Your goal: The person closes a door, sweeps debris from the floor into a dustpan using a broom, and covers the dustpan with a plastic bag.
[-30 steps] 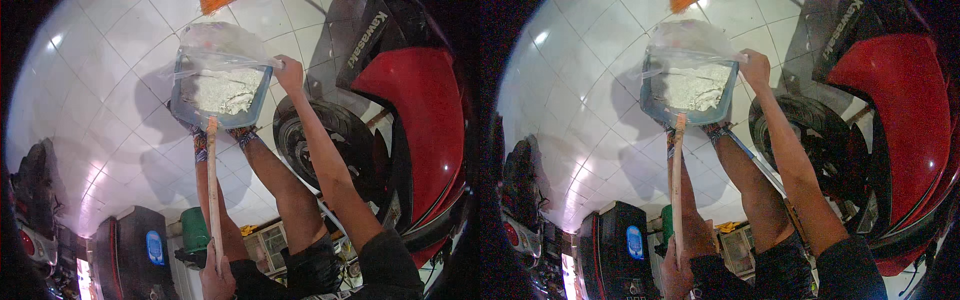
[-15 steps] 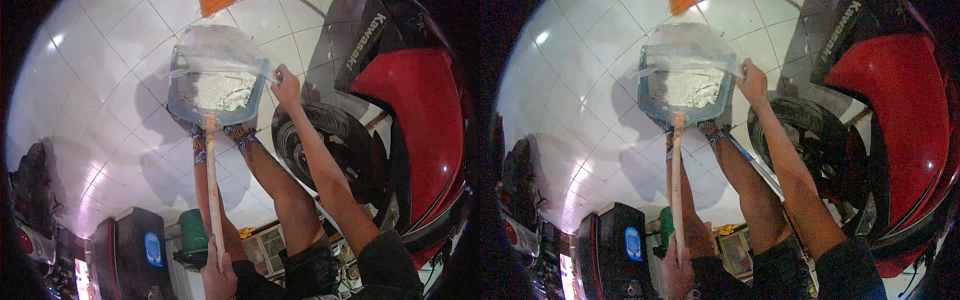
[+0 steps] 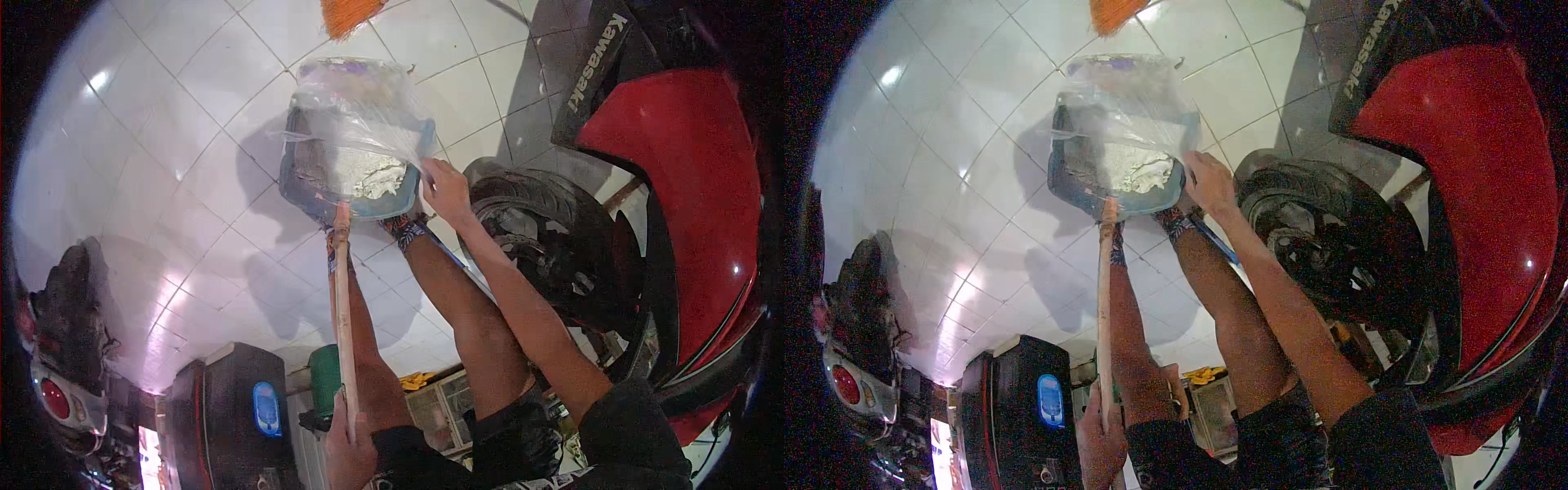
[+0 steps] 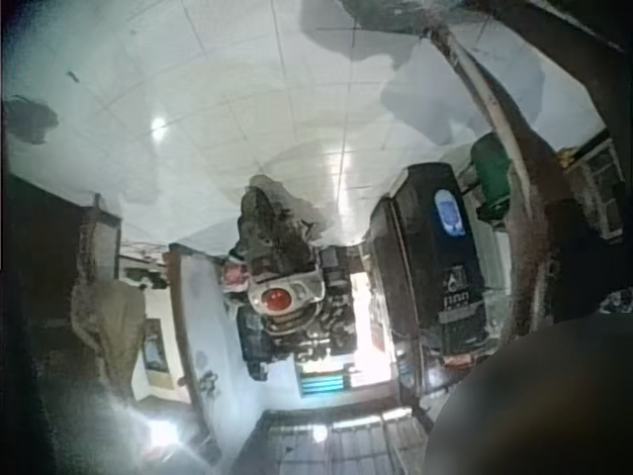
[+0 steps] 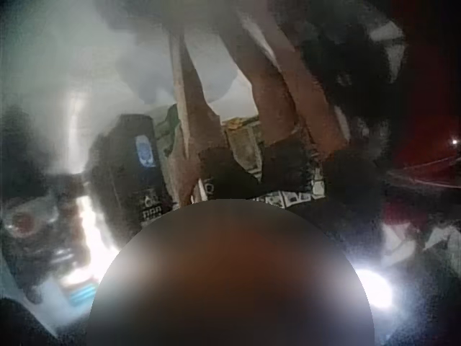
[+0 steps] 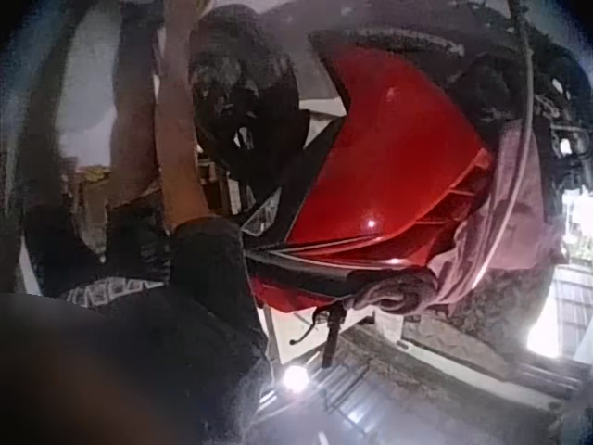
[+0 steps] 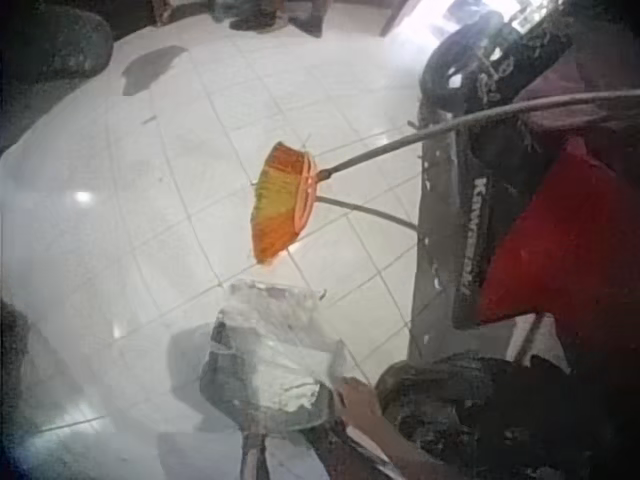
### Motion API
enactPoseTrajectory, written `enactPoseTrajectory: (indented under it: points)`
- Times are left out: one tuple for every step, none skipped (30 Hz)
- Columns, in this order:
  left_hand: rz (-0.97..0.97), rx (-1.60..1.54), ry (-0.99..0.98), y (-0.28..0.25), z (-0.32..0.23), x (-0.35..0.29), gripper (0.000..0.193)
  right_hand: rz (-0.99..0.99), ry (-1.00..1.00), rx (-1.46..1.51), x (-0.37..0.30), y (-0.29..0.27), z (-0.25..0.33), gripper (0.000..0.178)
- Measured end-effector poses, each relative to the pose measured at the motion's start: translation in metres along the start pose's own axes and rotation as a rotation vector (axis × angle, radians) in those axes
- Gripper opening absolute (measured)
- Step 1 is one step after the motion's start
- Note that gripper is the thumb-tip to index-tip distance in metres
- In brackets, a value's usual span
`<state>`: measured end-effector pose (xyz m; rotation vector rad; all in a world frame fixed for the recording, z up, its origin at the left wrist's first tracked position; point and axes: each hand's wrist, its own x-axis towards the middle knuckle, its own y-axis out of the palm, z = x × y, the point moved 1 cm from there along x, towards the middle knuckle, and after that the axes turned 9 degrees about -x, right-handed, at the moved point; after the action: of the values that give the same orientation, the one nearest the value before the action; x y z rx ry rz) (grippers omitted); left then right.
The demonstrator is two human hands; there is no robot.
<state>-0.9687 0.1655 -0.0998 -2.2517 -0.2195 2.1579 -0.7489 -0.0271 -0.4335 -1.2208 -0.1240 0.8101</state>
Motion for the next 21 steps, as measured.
enactPoseTrajectory:
  points:
    - [-0.006, 0.009, -0.013, 0.0, -0.004, 0.002, 0.048, 0.024, -0.021, -0.036, -0.002, -0.002, 0.0, 0.026]
    - [-0.013, 0.013, -0.014, -0.001, -0.01, 0.004, 0.048, 0.021, -0.021, -0.028, -0.002, -0.001, 0.001, 0.026]
    - [0.021, 0.017, -0.107, -0.004, -0.026, 0.007, 0.048, 0.082, -0.03, -0.115, 0.0, -0.004, 0.0, 0.024]
    - [0.055, 0.021, -0.2, -0.004, -0.035, 0.008, 0.048, 0.143, -0.039, -0.201, 0.001, -0.005, -0.001, 0.023]
    - [0.054, 0.019, -0.199, 0.0, -0.032, 0.006, 0.048, 0.143, -0.04, -0.202, 0.003, -0.005, 0.0, 0.023]
    - [-0.009, 0.098, -0.054, 0.004, -0.026, 0.005, 0.049, 0.155, -0.007, -0.25, 0.006, -0.004, 0.005, 0.025]
    - [-0.072, 0.177, 0.091, 0.006, -0.022, 0.004, 0.05, 0.168, 0.026, -0.299, 0.01, -0.001, 0.009, 0.029]
    - [-0.076, 0.179, 0.089, 0.004, -0.015, 0.004, 0.05, 0.166, 0.025, -0.294, 0.014, 0.002, 0.015, 0.029]
    - [-0.022, 0.119, 0.039, -0.001, -0.009, 0.005, 0.051, 0.08, -0.011, -0.271, 0.02, 0.001, 0.024, 0.034]
    - [0.039, 0.053, -0.007, -0.003, -0.003, 0.007, 0.052, -0.006, -0.047, -0.257, 0.026, -0.002, 0.031, 0.04]
    - [0.043, 0.049, -0.004, 0.0, 0.005, 0.01, 0.052, -0.005, -0.048, -0.263, 0.035, -0.002, 0.039, 0.04]
    - [0.0, 0.103, 0.14, 0.003, 0.012, 0.014, 0.051, -0.086, -0.092, -0.247, 0.047, 0.0, 0.053, 0.04]
    - [-0.045, 0.161, 0.279, 0.002, 0.015, 0.016, 0.051, -0.164, -0.133, -0.224, 0.058, 0.006, 0.069, 0.039]
    - [-0.049, 0.164, 0.272, 0.0, 0.017, 0.015, 0.051, -0.162, -0.134, -0.216, 0.07, 0.011, 0.085, 0.039]
    - [-0.017, 0.127, 0.19, -0.003, 0.014, 0.015, 0.051, -0.146, -0.2, -0.21, 0.082, 0.017, 0.104, 0.039]
    - [0.023, 0.083, 0.121, -0.003, 0.008, 0.015, 0.05, -0.132, -0.268, -0.22, 0.095, 0.023, 0.114, 0.039]
    - [0.03, 0.077, 0.126, -0.001, 0.004, 0.016, 0.05, -0.13, -0.27, -0.23, 0.108, 0.038, 0.114, 0.039]
    - [0.065, 0.034, 0.038, 0.002, 0.0, 0.018, 0.051, -0.131, -0.331, -0.181, 0.12, 0.058, 0.108, 0.041]
    - [0.1, -0.011, -0.049, 0.006, -0.004, 0.019, 0.052, -0.13, -0.395, -0.133, 0.131, 0.071, 0.104, 0.044]
    - [0.093, -0.017, -0.057, 0.004, -0.003, 0.017, 0.052, -0.126, -0.403, -0.124, 0.143, 0.076, 0.122, 0.044]
    - [0.042, 0.017, -0.04, 0.0, -0.003, 0.013, 0.052, -0.083, -0.427, -0.338, 0.156, 0.078, 0.148, 0.04]
